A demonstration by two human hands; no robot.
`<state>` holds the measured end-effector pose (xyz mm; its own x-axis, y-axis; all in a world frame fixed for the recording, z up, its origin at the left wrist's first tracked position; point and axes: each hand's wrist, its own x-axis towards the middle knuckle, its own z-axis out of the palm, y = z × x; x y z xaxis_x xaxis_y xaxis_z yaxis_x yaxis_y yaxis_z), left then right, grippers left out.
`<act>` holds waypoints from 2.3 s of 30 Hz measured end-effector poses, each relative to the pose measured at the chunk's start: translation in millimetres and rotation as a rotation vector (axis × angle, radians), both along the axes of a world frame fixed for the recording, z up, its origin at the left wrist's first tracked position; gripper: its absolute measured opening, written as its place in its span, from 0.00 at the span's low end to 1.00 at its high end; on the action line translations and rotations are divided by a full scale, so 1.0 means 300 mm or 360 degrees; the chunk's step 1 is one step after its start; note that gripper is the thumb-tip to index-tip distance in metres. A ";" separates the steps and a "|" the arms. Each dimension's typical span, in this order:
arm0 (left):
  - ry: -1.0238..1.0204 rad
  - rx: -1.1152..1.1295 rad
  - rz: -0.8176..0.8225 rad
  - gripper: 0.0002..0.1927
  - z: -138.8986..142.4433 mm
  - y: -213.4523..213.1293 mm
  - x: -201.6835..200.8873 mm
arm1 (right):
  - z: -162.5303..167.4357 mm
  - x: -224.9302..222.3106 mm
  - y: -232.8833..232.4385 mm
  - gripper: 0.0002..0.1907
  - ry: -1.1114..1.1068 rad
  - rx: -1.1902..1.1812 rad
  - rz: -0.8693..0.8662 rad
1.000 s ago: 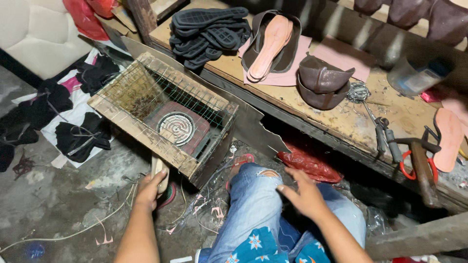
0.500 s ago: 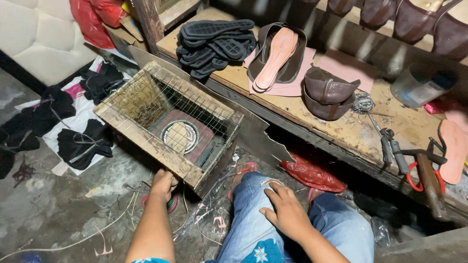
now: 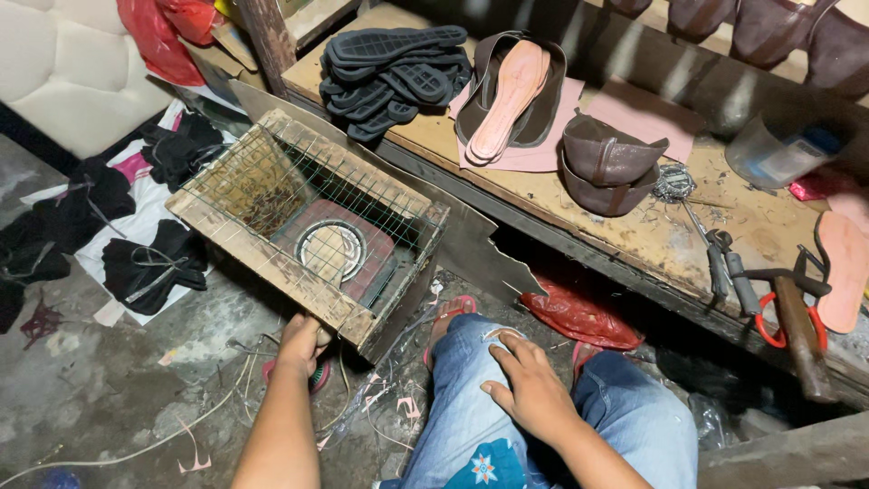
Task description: The person assembles a sandal by fitting a brown upper strap onto a beige sole. They use pliers to bend the strap edges and a hammer to secure the connection. The person handles the sole, strap, pliers, and hammer during the process.
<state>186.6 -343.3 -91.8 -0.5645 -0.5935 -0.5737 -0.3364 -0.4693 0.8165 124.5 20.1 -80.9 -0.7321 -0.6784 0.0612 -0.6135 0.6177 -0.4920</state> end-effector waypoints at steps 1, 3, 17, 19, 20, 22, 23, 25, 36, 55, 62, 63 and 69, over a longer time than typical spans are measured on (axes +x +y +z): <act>-0.0022 -0.0008 -0.0006 0.09 0.001 0.002 0.004 | 0.001 0.000 0.000 0.30 -0.0008 0.0007 -0.0004; 0.0006 -0.0012 -0.0023 0.08 0.003 0.007 0.010 | 0.003 0.002 0.001 0.30 -0.0011 0.0013 -0.0011; 0.0088 -0.0016 -0.0009 0.17 0.003 -0.008 -0.067 | 0.024 -0.002 -0.006 0.31 -0.0036 0.0000 -0.0008; 0.0058 -0.0008 0.0077 0.20 0.015 -0.006 -0.100 | 0.028 -0.007 -0.004 0.31 -0.0043 -0.0016 -0.0018; 0.0039 0.0044 0.0099 0.19 0.020 -0.005 -0.114 | 0.029 -0.010 -0.003 0.31 -0.0048 -0.0022 -0.0025; -0.0003 0.0149 0.0146 0.19 0.025 -0.002 -0.134 | 0.030 -0.016 0.001 0.31 -0.0059 -0.0037 -0.0031; 0.0005 0.0144 0.0132 0.19 0.025 0.001 -0.138 | 0.029 -0.019 0.004 0.31 -0.0063 -0.0044 -0.0033; 0.0013 0.0131 0.0101 0.18 0.018 0.011 -0.132 | 0.025 -0.024 0.010 0.31 -0.0060 -0.0047 -0.0042; 0.0016 0.0046 0.0223 0.21 -0.060 0.103 0.158 | 0.032 -0.016 0.083 0.32 -0.0149 -0.0127 -0.0070; 0.0677 -0.0116 -0.1956 0.42 0.136 0.517 -0.096 | -0.002 -0.206 0.492 0.29 -0.1111 -0.1711 -0.0746; 0.0627 -0.0397 -0.2446 0.39 0.200 0.828 -0.278 | -0.064 -0.088 0.771 0.18 -0.0991 -0.1580 -0.1191; 0.0606 -0.0538 -0.2406 0.38 0.187 0.851 -0.279 | -0.069 -0.073 0.794 0.17 -0.1012 -0.1486 -0.1286; 0.0680 -0.0713 -0.2207 0.24 0.161 0.940 -0.231 | -0.090 -0.006 0.870 0.16 -0.0963 -0.1040 -0.1570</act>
<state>117.5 -61.2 -43.5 -0.8782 0.4544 -0.1493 0.0016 0.3149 0.9491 122.8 281.1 -107.9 -0.9244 0.1783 -0.3371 0.3715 0.2213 -0.9017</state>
